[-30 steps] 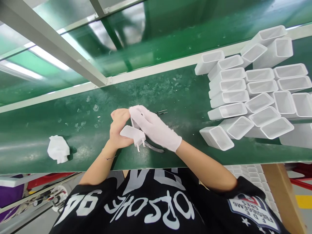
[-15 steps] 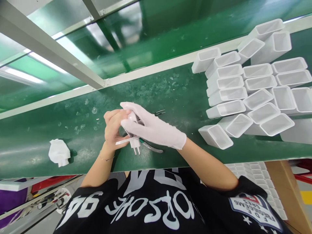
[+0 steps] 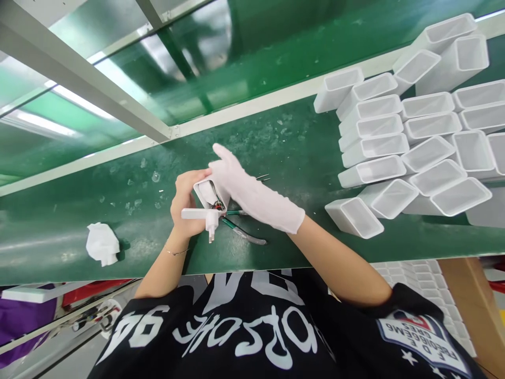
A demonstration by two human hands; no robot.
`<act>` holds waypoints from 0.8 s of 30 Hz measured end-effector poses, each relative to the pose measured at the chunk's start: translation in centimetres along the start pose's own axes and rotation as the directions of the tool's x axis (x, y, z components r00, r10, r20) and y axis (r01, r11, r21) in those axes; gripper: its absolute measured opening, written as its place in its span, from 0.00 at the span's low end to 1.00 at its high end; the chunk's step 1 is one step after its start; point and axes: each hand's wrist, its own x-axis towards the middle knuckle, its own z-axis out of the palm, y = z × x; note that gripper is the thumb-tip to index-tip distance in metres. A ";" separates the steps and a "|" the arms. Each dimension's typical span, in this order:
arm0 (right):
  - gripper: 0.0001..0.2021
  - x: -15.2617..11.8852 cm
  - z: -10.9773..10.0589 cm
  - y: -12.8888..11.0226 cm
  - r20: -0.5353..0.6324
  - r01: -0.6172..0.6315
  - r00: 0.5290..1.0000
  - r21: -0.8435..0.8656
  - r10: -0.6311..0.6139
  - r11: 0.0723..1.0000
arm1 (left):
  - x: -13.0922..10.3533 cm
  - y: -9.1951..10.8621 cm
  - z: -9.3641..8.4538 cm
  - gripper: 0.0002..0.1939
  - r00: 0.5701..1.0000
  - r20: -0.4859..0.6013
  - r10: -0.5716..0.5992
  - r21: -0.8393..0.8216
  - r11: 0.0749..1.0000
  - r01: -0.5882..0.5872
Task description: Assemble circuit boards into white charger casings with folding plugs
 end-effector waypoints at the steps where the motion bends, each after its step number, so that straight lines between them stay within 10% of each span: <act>1: 0.33 0.3 0.0 0.1 -0.049 -0.001 0.999 0.042 0.003 0.999 | 0.0 0.0 0.1 0.33 0.998 -0.005 -0.060 -0.052 0.997 0.060; 4: 0.35 1.1 0.0 0.2 -0.182 -0.037 0.981 0.138 0.062 0.990 | 0.1 0.1 0.4 0.40 0.926 -0.028 -0.378 -0.367 0.865 0.342; 7: 0.34 1.4 0.1 0.2 -0.253 -0.038 0.964 0.161 0.079 0.986 | 0.4 0.2 0.3 0.45 0.694 0.103 -0.712 -0.647 0.482 0.591; 11: 0.30 1.1 0.3 0.6 -0.225 -0.012 0.974 0.125 0.040 0.992 | 0.9 0.1 0.0 0.42 0.480 0.333 -0.811 -0.742 0.089 0.664; 16: 0.31 0.6 0.6 1.5 -0.144 0.087 0.986 -0.015 -0.088 0.996 | 1.0 0.3 0.2 0.38 0.409 0.403 -0.819 -0.771 -0.063 0.634; 24: 0.28 0.0 0.7 1.4 -0.103 0.101 0.988 -0.120 -0.114 0.988 | 0.8 0.0 0.6 0.43 0.427 0.396 -0.813 -0.741 -0.008 0.672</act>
